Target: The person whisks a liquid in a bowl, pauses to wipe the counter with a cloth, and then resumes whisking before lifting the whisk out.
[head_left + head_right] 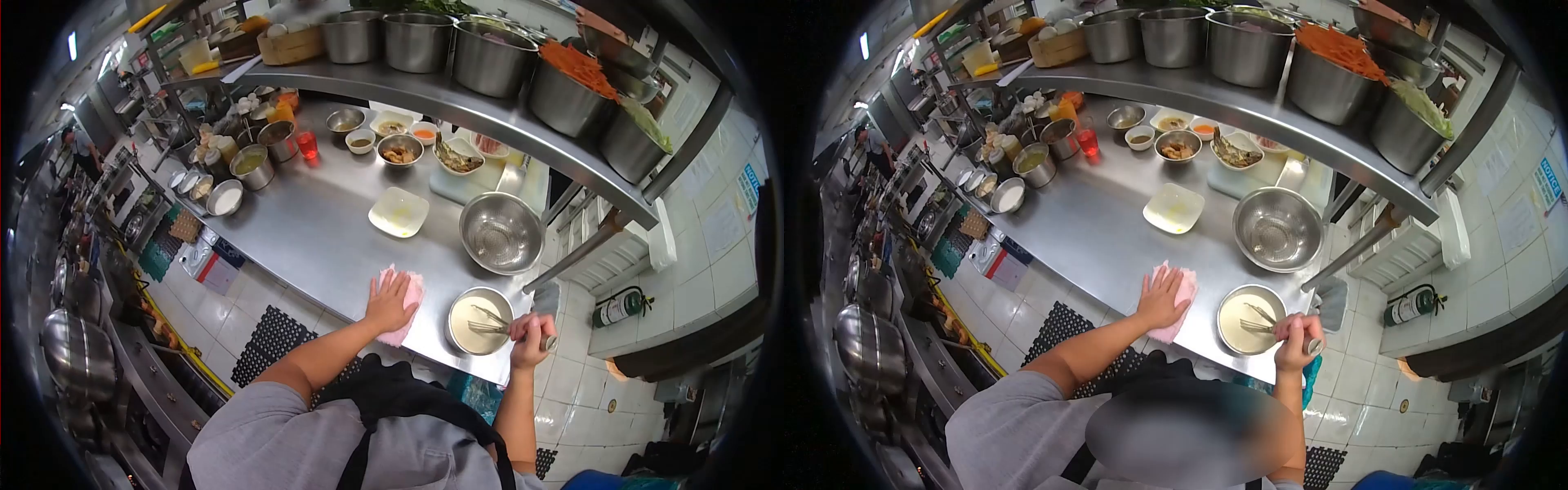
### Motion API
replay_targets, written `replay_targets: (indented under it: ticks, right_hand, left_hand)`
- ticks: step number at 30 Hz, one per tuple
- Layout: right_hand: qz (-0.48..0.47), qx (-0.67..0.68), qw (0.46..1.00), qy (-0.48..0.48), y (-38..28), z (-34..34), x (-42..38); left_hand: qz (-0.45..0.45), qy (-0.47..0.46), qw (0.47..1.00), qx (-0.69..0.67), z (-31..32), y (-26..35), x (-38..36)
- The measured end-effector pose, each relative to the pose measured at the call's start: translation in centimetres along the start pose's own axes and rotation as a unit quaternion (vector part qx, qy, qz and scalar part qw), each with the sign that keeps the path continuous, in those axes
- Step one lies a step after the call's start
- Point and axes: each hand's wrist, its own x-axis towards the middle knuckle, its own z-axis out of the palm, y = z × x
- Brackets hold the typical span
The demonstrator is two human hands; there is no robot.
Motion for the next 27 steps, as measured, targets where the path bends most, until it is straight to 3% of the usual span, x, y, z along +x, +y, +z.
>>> replay_targets:
  ticks: [5, 7, 13, 21, 27]
  right_hand:
    - [-0.050, -0.070, 0.995, -0.043, -0.7, 0.5, -2.0]
    - [-0.062, -0.138, 0.984, -0.090, -1.3, 0.9, -2.9]
    - [-0.108, -0.199, 0.967, -0.114, -1.6, 1.9, -4.0]
    - [-0.069, -0.158, 0.978, -0.120, -0.8, 1.3, -2.8]
    - [-0.063, -0.136, 0.984, -0.099, -0.6, 0.9, -1.7]
  left_hand:
    - [-0.024, 0.005, 1.000, 0.018, 0.7, 1.4, -0.4]
    - [0.026, -0.005, 1.000, -0.002, 0.3, 2.3, -0.9]
    - [0.040, 0.034, 0.998, 0.042, 0.9, 2.4, -1.4]
    - [0.035, 0.047, 0.997, 0.040, 0.4, 2.3, -1.6]
    - [0.044, 0.040, 0.997, 0.049, -0.5, -1.6, -0.6]
